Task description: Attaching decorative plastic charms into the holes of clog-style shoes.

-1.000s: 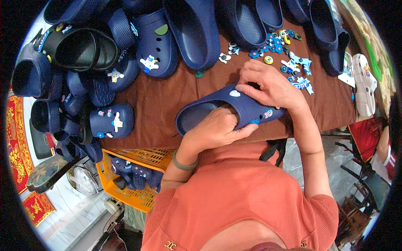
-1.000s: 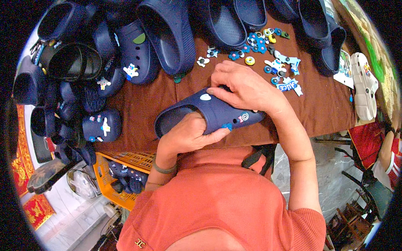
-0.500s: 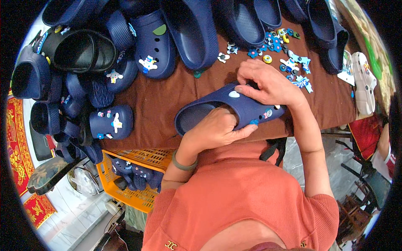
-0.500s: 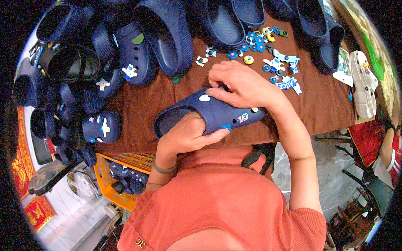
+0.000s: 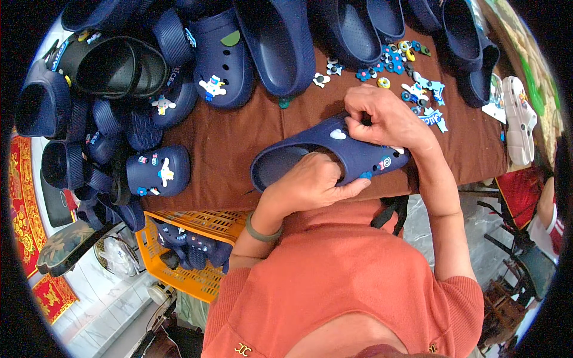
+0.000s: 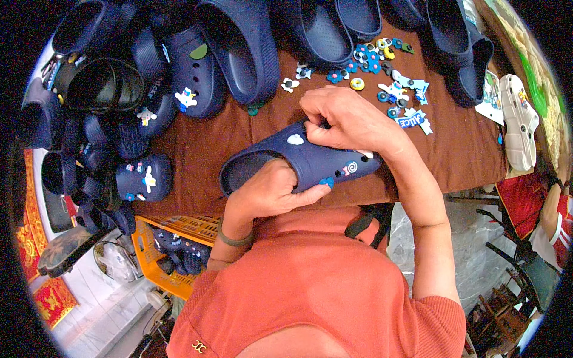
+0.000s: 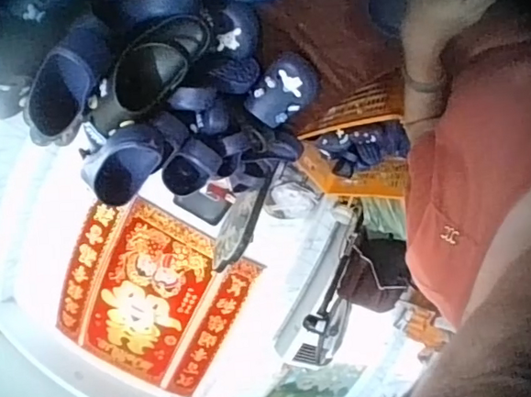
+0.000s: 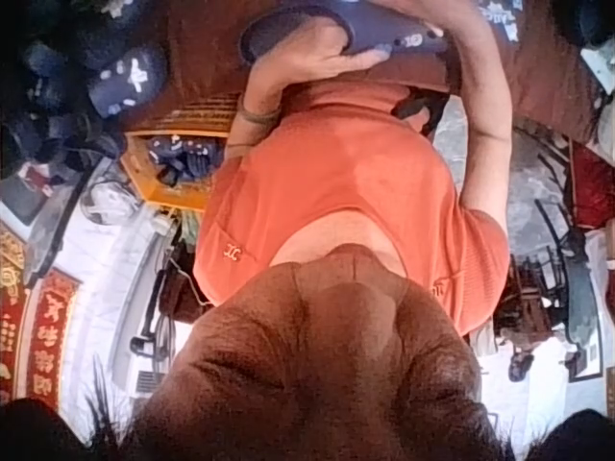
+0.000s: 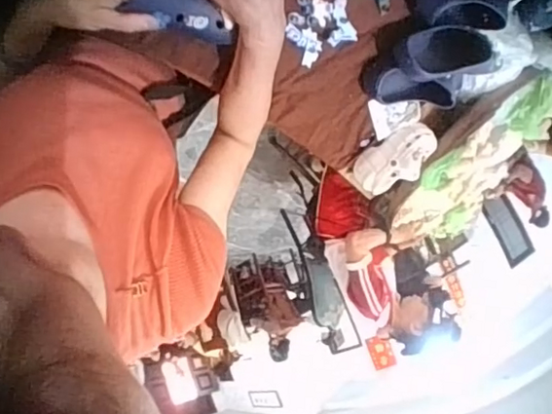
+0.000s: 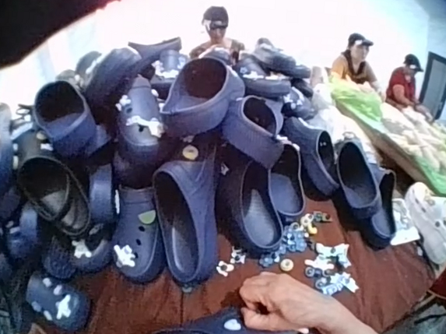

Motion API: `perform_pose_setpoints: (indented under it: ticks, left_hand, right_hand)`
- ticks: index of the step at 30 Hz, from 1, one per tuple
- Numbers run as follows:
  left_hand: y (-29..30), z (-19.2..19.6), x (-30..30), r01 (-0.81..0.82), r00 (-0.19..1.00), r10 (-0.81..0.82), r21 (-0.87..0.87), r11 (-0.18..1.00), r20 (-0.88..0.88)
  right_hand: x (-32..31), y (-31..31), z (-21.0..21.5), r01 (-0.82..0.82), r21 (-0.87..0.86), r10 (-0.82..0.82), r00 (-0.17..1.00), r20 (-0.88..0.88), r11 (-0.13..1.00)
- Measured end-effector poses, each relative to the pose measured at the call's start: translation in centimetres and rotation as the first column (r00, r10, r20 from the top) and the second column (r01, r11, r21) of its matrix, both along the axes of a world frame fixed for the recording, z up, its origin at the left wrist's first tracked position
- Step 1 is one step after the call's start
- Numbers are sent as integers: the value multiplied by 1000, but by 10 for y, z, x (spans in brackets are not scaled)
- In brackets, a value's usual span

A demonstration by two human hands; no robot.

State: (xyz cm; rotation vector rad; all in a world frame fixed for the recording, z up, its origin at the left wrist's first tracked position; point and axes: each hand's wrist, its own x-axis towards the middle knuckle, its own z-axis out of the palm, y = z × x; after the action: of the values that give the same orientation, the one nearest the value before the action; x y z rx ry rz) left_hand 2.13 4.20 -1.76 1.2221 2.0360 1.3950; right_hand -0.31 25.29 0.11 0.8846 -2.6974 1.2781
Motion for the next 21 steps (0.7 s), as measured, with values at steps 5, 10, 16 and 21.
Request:
perform_pose_setpoints:
  ticks: [5, 10, 16, 21]
  left_hand:
    - [0, 1, 0, -19, 999, 21, 47, 999, -40]
    - [1, 8, -1, 22, 999, -20, -46, 999, 41]
    - [0, -2, -1, 20, 1000, -20, -13, 1000, 20]
    - [1, 1, 1, -4, 999, 3, 29, 1000, 38]
  right_hand:
    - [-1, -1, -2, -10, -12, 9, 999, -39, 1000]
    - [2, 2, -4, 19, 10, -19, 1000, 10, 1000]
    - [-2, 11, 0, -69, 34, 61, 980, 187, 997]
    - [-8, 28, -13, -273, -60, 278, 958, 77, 960]
